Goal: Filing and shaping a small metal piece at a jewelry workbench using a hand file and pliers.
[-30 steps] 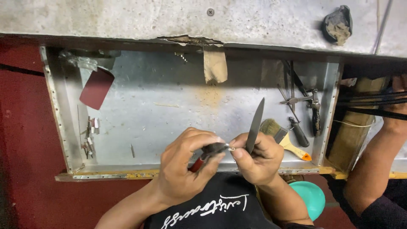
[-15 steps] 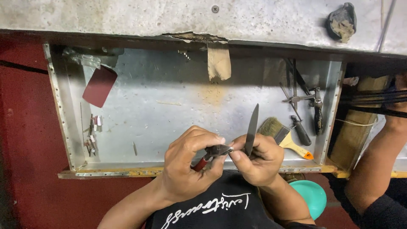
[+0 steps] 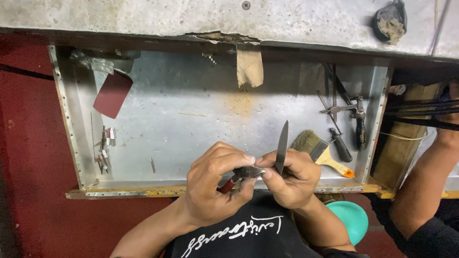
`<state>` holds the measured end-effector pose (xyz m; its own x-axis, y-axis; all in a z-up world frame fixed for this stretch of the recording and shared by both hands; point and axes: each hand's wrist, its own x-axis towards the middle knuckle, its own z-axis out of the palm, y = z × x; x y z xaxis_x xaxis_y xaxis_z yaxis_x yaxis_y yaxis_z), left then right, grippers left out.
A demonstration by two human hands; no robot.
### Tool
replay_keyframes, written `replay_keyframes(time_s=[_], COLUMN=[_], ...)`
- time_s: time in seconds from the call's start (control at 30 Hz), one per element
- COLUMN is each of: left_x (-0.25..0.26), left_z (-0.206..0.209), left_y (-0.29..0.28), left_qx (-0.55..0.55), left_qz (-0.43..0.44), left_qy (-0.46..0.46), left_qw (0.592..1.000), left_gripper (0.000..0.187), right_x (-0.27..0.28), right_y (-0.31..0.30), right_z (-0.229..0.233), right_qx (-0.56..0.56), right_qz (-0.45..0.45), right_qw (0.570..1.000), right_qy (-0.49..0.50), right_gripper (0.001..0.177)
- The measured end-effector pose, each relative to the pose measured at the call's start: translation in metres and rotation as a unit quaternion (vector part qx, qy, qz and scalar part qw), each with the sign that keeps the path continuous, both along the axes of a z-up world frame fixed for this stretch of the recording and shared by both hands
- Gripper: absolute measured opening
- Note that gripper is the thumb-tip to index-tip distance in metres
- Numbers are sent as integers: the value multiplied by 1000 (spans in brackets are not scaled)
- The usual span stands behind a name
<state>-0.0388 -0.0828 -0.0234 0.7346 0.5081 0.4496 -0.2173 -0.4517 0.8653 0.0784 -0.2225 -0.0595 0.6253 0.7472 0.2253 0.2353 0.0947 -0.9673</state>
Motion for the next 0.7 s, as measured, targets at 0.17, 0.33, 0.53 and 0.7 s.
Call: replay_keyframes(time_s=[0.17,0.33,0.53,0.7], left_x=[-1,-5,-6,-7], left_z=[0,-4,-7,-8], left_y=[0,2,-1,-3], left_qx=[12,64,49,-13], left_qz=[9,-4,0,7], left_qy=[4,0,14,-1], left_qw=[1000,998,999,1000], left_gripper=[27,23,23,39], right_x=[1,0,-1,1], right_y=[1,6,7,-7], right_z=[4,15,11,5], right_qx=[-10,-70,-105,-57], right_qz=[3,5,-115,-9], right_qw=[1000,998,988,998], right_qy=[-19,-3,15,-11], right_gripper=[26,40,13,22])
